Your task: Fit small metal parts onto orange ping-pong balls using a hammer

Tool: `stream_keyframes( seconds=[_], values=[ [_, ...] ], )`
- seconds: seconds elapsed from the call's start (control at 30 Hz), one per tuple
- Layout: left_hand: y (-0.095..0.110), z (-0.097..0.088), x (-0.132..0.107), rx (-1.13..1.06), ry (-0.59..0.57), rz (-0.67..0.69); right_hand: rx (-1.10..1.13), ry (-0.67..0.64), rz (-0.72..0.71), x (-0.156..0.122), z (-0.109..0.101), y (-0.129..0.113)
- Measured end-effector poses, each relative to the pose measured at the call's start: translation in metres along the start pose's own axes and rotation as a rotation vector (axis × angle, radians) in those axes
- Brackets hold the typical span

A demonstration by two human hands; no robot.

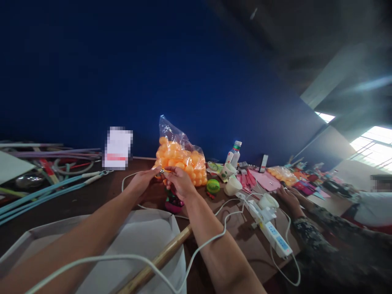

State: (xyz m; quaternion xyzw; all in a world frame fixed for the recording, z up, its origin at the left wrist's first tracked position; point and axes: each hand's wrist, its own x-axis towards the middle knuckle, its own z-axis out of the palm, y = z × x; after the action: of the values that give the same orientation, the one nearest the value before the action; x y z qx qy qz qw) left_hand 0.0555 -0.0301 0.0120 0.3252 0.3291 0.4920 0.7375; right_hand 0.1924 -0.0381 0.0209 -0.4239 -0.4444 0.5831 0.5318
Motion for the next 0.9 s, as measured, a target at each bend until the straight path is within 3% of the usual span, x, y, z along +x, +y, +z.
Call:
stream_keyframes(
  seconds=[0.1,0.9],
  values=[
    [-0.0003,-0.0007,0.0001,-0.008,-0.044,0.002,-0.008,-0.006,0.005,-0.0001,-0.0006,-0.0008],
    [0.0002,0.0015,-0.0043,0.018,-0.019,0.048,-0.020,-0.008,0.000,0.0016,-0.0009,0.0016]
  ],
)
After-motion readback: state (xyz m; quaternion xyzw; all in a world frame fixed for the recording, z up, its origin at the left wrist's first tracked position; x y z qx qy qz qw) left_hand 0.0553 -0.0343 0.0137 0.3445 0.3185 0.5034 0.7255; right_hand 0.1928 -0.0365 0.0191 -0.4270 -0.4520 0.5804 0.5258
